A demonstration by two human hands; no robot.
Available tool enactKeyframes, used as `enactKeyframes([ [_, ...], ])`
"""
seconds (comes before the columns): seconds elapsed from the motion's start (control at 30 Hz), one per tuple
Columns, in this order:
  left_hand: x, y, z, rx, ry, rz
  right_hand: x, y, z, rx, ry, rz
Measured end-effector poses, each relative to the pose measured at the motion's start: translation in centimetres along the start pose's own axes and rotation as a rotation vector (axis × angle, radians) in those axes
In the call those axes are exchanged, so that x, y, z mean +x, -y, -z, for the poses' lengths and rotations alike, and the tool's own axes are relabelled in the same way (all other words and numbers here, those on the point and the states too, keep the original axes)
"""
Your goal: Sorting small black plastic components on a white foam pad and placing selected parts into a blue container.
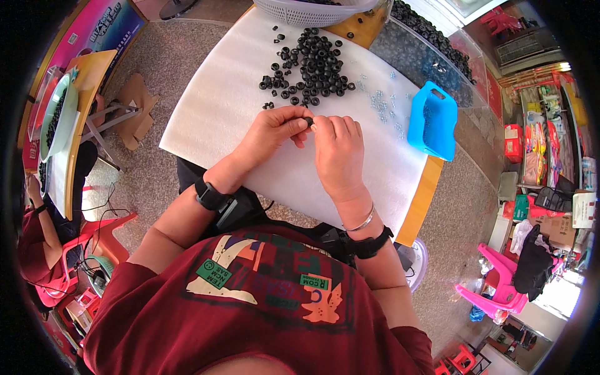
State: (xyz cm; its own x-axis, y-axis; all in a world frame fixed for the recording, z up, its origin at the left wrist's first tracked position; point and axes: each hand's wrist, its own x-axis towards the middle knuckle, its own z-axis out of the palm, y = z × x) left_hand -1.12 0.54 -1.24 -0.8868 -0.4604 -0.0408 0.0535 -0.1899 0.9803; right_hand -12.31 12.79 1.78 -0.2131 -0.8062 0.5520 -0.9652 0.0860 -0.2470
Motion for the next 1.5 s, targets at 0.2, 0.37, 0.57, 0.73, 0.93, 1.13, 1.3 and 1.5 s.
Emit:
enactKeyframes([
  [0.2, 0.2, 0.4, 0.3, -0.103, 0.013, 0.025, 0.0, 0.2, -0.2, 0.102, -0.032, -0.062],
  [0.37, 0.2, 0.4, 0.8, -0.267, 0.077, 0.058, -0.2, 0.5, -1.0, 0.221, -0.098, -0.143],
  [0.57, 0.3, 0.7, 0.9, -0.260, 0.064, 0.112, -0.1, 0.9, -1.0, 0.120, -0.044, -0.060],
  [0.73, 0.3, 0.6, 1.0, -0.304, 0.044, 0.106, -0.1, 1.5, -1.1, 0.224, -0.067, -0.124],
  [0.93, 0.2, 0.2, 1.3, -0.523, 0.020, 0.113, -0.5, 1.2, -1.1, 0.321, -0.047, -0.215],
  [1.13, 0.2, 0.3, 1.5, -0.590, -0.005, 0.109, -0.4, 1.3, -0.9, 0.292, -0.094, -0.192],
  [1.3, 0.3, -0.1, 0.7, -0.401, -0.016, 0.035, 1.1, 1.5, -0.2, 0.201, -0.114, -0.106],
  [1.5, -0.3, -0.5, 0.6, -0.333, 0.019, 0.047, 2.5, -0.2, 0.6, 0.324, -0.009, -0.098],
])
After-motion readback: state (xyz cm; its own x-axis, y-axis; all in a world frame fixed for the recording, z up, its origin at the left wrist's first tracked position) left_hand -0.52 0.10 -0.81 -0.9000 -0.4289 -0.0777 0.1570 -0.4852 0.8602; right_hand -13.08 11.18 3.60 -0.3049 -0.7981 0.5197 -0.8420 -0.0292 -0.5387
